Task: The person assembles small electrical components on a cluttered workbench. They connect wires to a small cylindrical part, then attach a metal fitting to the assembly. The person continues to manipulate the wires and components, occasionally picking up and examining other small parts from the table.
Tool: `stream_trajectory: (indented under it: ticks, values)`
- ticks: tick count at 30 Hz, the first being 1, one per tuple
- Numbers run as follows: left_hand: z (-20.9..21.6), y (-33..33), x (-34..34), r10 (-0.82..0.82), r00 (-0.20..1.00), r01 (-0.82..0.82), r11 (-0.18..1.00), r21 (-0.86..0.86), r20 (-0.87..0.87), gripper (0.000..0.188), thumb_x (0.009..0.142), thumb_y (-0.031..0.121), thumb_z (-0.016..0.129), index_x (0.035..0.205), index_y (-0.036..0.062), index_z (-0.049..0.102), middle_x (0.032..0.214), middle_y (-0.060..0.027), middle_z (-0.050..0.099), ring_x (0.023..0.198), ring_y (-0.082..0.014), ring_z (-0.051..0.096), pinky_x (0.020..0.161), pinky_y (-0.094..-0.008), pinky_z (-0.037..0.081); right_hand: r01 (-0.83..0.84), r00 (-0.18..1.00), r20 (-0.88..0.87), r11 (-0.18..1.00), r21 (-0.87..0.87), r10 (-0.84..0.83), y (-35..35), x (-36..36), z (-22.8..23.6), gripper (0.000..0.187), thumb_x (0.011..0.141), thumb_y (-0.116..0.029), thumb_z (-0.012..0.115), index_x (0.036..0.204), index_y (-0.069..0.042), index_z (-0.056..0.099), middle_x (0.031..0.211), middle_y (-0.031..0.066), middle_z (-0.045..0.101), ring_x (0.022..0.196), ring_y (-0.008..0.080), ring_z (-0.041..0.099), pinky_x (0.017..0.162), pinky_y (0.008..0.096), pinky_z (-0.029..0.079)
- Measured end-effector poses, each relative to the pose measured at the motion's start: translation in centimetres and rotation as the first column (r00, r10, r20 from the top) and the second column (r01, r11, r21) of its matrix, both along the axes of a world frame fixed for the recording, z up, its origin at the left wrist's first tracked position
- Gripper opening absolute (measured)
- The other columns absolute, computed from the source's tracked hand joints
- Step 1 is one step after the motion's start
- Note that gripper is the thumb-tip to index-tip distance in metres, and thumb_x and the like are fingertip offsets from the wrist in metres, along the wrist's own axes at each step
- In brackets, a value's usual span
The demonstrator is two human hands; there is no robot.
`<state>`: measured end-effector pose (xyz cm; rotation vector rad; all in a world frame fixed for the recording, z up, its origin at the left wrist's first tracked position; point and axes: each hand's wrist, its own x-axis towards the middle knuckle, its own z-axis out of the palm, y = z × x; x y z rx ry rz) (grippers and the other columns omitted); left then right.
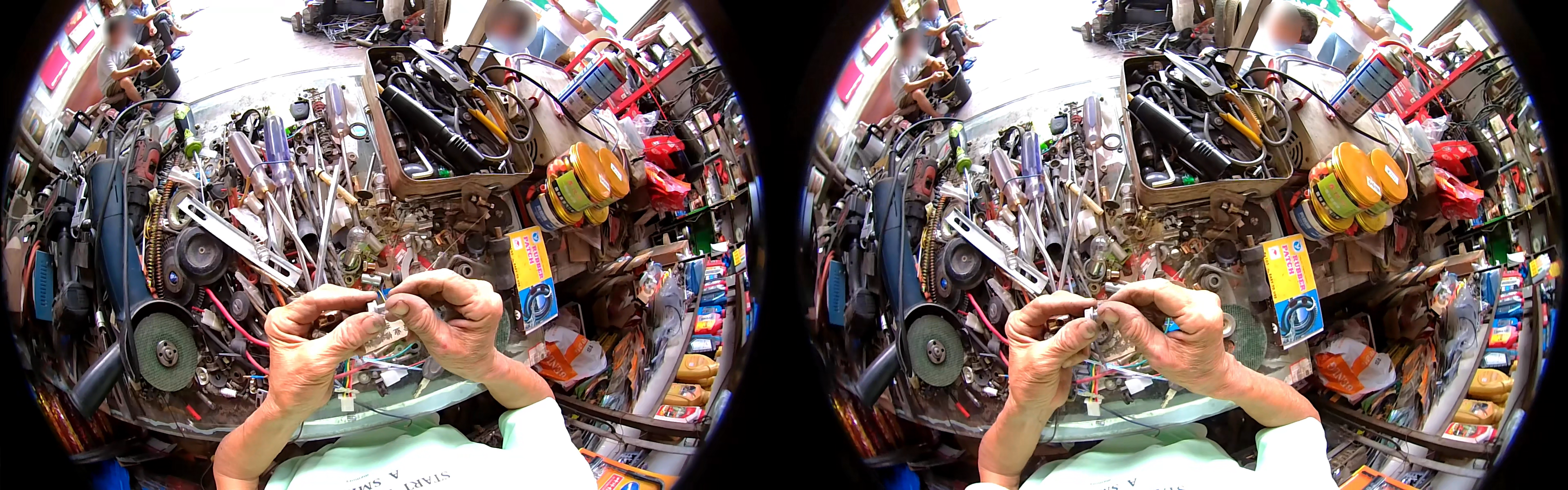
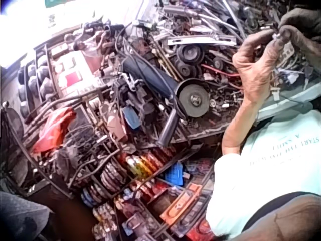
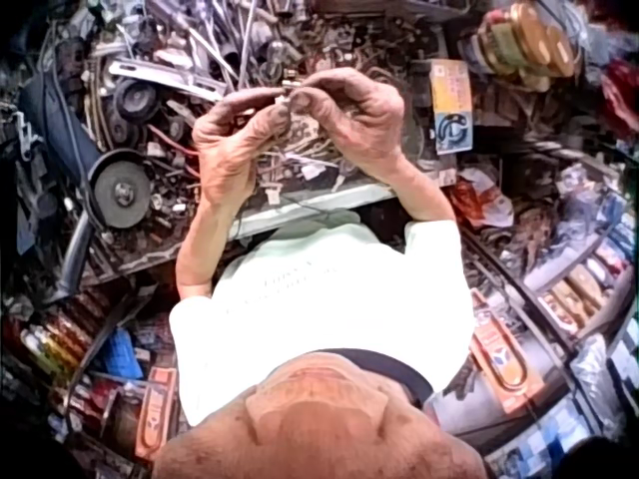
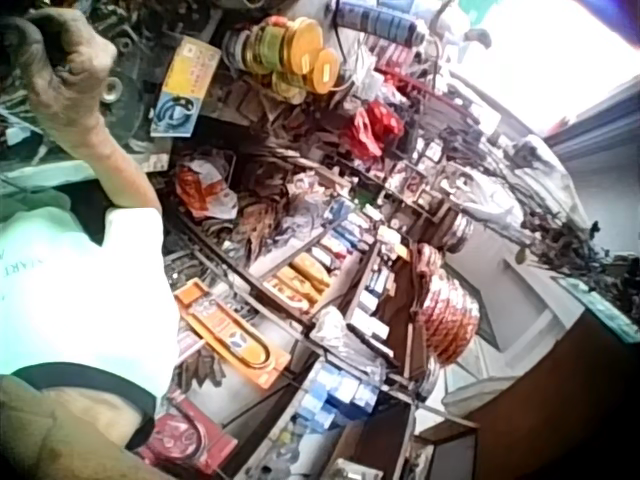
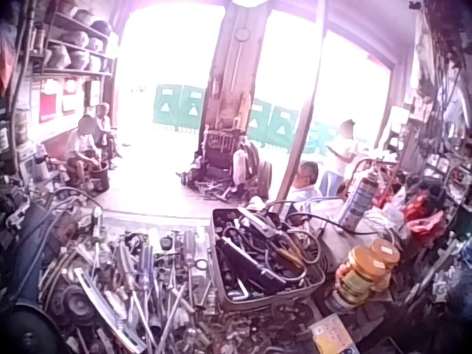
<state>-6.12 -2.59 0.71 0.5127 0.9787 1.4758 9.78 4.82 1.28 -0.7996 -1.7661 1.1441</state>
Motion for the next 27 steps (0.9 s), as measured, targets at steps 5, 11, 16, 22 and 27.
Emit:
stream_trajectory:
  ticks: [5, 11, 16, 22, 27]
  values:
    - [0.0, -0.1, -0.1, -0.019, 0.999, 0.019, 1.000, 0.003, -0.030, 0.024, 0.081, 0.001, 0.077, 0.103, -0.0010, 0.071, 0.091, -0.0059, 0.069, 0.074, -0.0077, 0.063, 0.064, -0.0200, 0.052, -0.029, 0.997, 0.072, 0.998, 0.061, 0.025, 0.1, 0.3, -0.8, 0.019, 0.091, -0.014, 0.071, 0.082, 0.003, 0.070, 0.068, 0.0061, 0.068, 0.057, 0.0071, 0.062, 0.050, 0.0203, 0.048]
    - [-0.3, -0.1, 0.0, -0.038, 0.993, 0.038, 0.999, 0.000, -0.109, 0.024, 0.081, 0.001, 0.077, 0.104, -0.0008, 0.071, 0.091, -0.0054, 0.069, 0.076, -0.0073, 0.063, 0.065, -0.0197, 0.052, -0.023, 0.998, 0.050, 0.993, -0.116, 0.029, 0.0, 0.4, -0.5, 0.021, 0.094, -0.017, 0.067, 0.087, 0.003, 0.070, 0.067, 0.0036, 0.066, 0.057, 0.0054, 0.058, 0.051, 0.0197, 0.046]
    - [-0.3, 0.0, 0.0, -0.031, 0.998, 0.031, 0.999, -0.007, -0.047, 0.025, 0.082, 0.001, 0.076, 0.106, -0.0014, 0.070, 0.093, -0.0059, 0.070, 0.077, -0.0076, 0.064, 0.067, -0.0209, 0.053, -0.037, 0.991, -0.136, 0.978, -0.203, 0.009, -0.2, 0.0, -0.5, 0.018, 0.093, -0.015, 0.068, 0.092, 0.004, 0.068, 0.074, 0.0045, 0.068, 0.059, 0.0047, 0.058, 0.052, 0.0182, 0.046]
    - [-0.3, 0.0, -0.2, -0.039, 0.999, 0.040, 0.999, -0.027, 0.016, 0.028, 0.083, 0.003, 0.076, 0.109, -0.0024, 0.068, 0.094, -0.0073, 0.071, 0.079, -0.0090, 0.066, 0.069, -0.0223, 0.056, -0.127, 0.981, -0.189, 0.881, -0.456, 0.043, -0.2, 0.4, 1.4, 0.018, 0.089, -0.004, 0.070, 0.104, 0.004, 0.067, 0.081, 0.0074, 0.069, 0.063, 0.0054, 0.061, 0.053, 0.0182, 0.048]
    - [-0.3, 0.1, -0.1, -0.022, 0.990, 0.028, 0.999, -0.038, 0.142, 0.029, 0.083, 0.004, 0.076, 0.110, -0.0037, 0.067, 0.096, -0.0106, 0.071, 0.080, -0.0106, 0.067, 0.070, -0.0235, 0.057, -0.087, 0.996, -0.018, 0.987, -0.132, 0.086, 0.1, 0.6, 0.6, 0.020, 0.084, 0.000, 0.071, 0.103, 0.005, 0.068, 0.090, 0.0113, 0.071, 0.076, 0.0127, 0.069, 0.067, 0.0243, 0.056]
